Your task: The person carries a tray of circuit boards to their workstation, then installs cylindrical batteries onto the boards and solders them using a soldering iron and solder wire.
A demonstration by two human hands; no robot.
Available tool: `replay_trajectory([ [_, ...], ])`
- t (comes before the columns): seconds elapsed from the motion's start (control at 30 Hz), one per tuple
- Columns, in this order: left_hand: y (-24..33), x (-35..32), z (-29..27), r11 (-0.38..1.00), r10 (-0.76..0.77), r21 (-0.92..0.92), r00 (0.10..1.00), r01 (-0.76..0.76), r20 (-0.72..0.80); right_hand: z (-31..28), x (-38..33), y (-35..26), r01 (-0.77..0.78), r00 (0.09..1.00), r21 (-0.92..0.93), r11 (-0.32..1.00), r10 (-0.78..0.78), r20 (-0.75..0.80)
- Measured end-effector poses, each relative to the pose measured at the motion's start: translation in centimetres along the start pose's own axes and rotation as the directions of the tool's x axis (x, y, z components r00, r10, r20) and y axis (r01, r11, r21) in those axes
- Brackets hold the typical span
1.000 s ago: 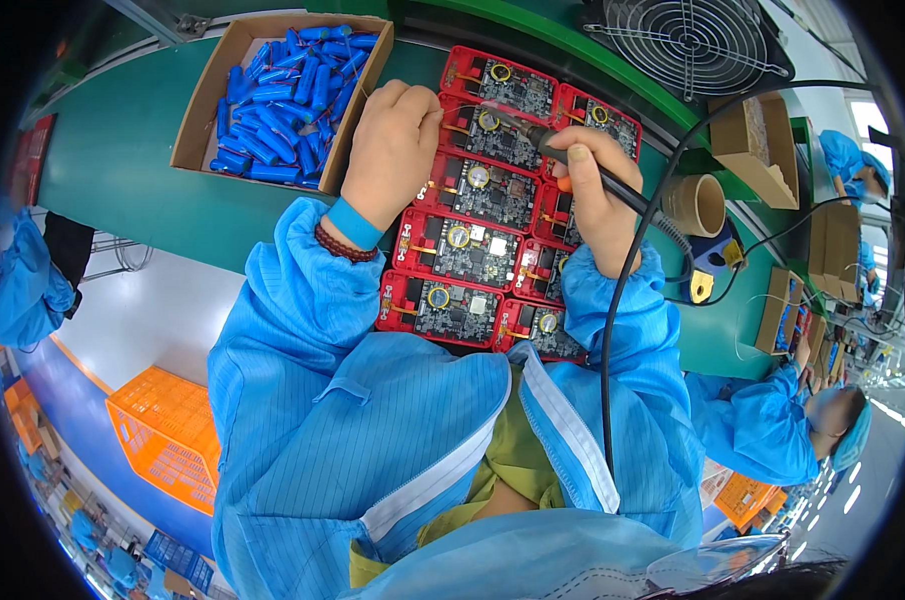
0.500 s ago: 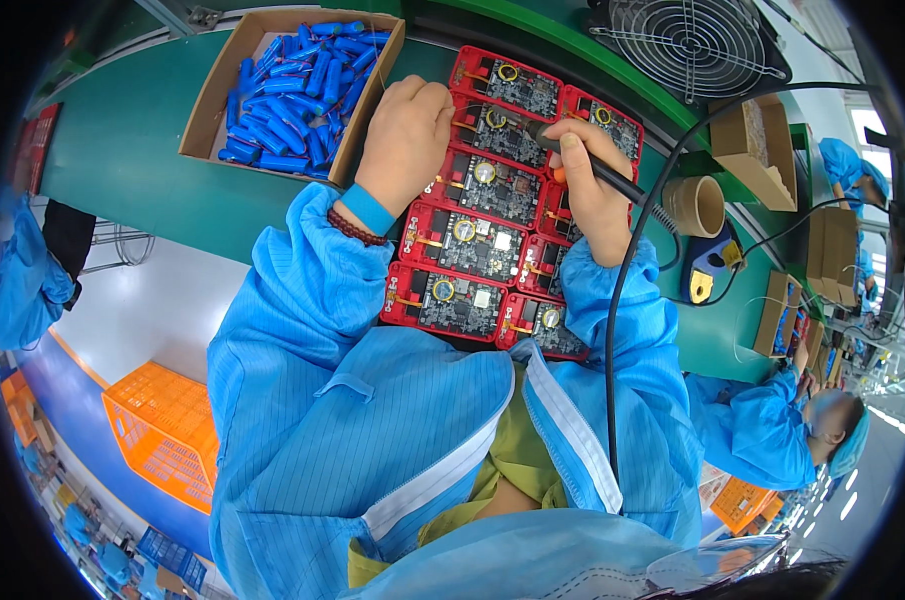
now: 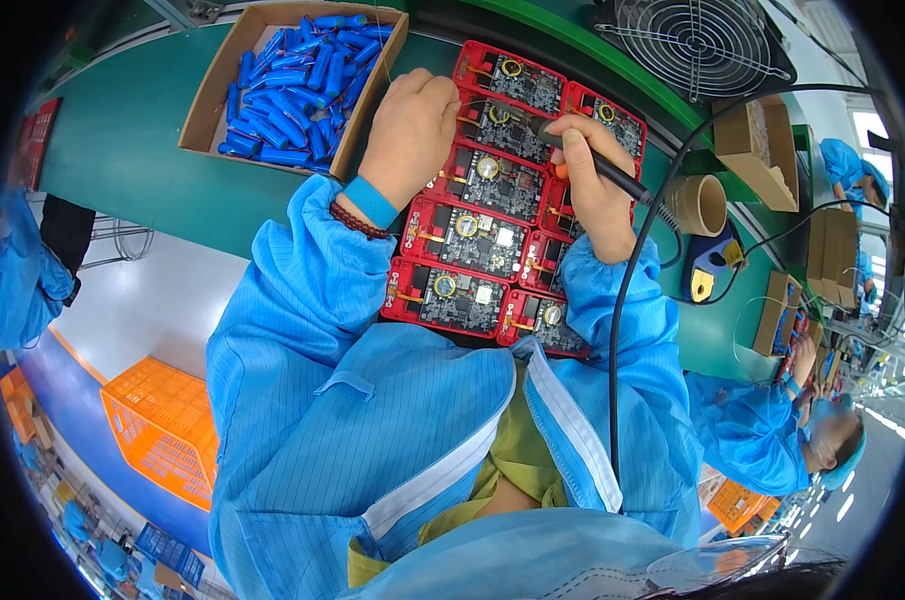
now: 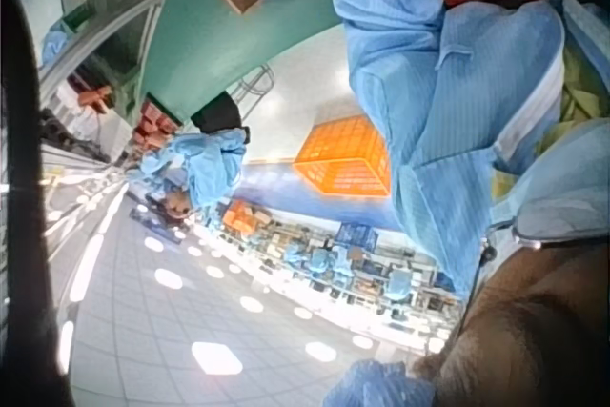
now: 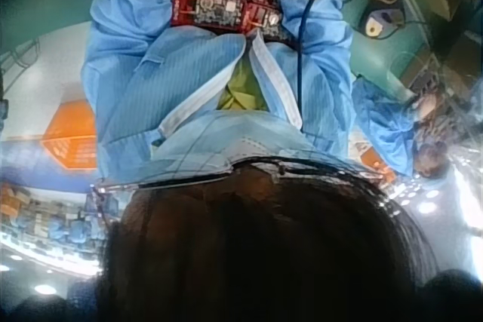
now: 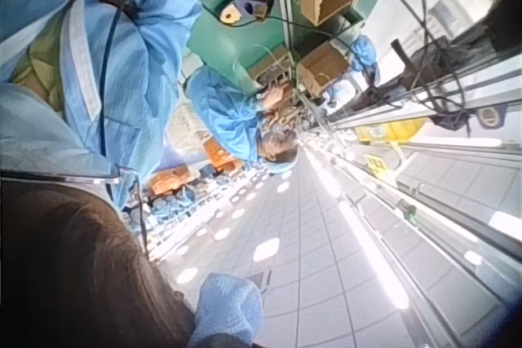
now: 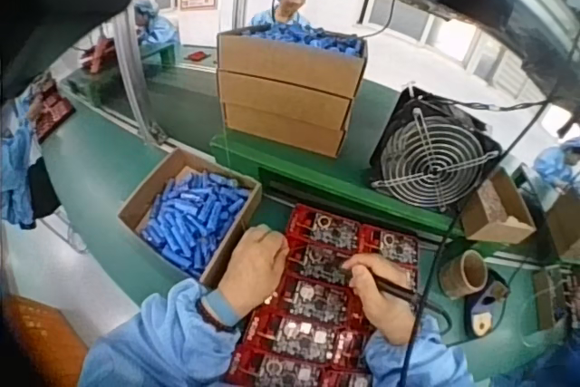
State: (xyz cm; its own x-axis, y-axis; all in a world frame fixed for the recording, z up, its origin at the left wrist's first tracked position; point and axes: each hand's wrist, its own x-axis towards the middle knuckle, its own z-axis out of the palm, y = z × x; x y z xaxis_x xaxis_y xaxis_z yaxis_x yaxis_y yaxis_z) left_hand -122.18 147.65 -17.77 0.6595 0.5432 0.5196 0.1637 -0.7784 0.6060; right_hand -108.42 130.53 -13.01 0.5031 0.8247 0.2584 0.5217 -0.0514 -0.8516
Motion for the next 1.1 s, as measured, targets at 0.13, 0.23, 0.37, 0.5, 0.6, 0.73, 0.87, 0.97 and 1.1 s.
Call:
replay_trajectory([
  [0.13, 0.1, 0.0, -0.1, 1.000, 0.022, 0.006, 1.000, -0.022, 0.013, -0.1, -0.1, -0.2, -0.013, 1.000, 0.005, 1.000, 0.013, 0.019],
  [0.23, 0.0, 0.0, 0.0, 0.999, 0.037, 0.001, 0.999, -0.037, 0.014, 0.0, -0.1, -0.2, -0.002, 1.000, 0.019, 1.000, 0.001, 0.025],
  [0.37, 0.3, 0.0, -0.1, 0.999, 0.036, 0.010, 0.999, -0.036, 0.020, 0.1, -0.3, -0.4, 0.018, 1.000, 0.024, 1.000, -0.018, 0.017],
  [0.5, 0.4, -0.3, -0.4, 0.999, 0.035, -0.023, 0.999, -0.036, -0.009, -0.4, -1.0, -1.7, -0.023, 0.999, 0.056, 0.998, 0.025, -0.040],
  [0.6, 1.0, -1.0, -1.6, 0.998, 0.040, -0.047, 0.998, -0.042, -0.039, -0.9, -2.2, -2.6, -0.041, 0.998, 0.069, 0.997, 0.044, -0.049],
  [0.73, 2.2, -2.7, -3.3, 0.997, 0.071, -0.037, 0.997, -0.072, -0.013, -1.3, -3.6, -3.0, -0.021, 1.000, 0.074, 0.997, 0.021, -0.002],
  [0.87, 2.7, -4.2, -3.3, 0.998, 0.043, -0.057, 0.996, -0.039, 0.077, -1.1, -4.3, -3.2, -0.032, 0.998, 0.035, 0.999, 0.030, 0.049],
  [0.97, 2.7, -4.4, -3.3, 0.998, 0.044, -0.054, 0.995, -0.039, 0.091, -0.6, -4.6, -2.8, -0.002, 0.999, 0.010, 1.000, 0.002, 0.041],
  [1.1, 2.6, -4.7, -3.2, 0.998, 0.046, -0.040, 0.994, -0.043, 0.099, -0.2, -4.8, -3.0, -0.008, 0.999, 0.001, 1.000, 0.007, 0.050],
])
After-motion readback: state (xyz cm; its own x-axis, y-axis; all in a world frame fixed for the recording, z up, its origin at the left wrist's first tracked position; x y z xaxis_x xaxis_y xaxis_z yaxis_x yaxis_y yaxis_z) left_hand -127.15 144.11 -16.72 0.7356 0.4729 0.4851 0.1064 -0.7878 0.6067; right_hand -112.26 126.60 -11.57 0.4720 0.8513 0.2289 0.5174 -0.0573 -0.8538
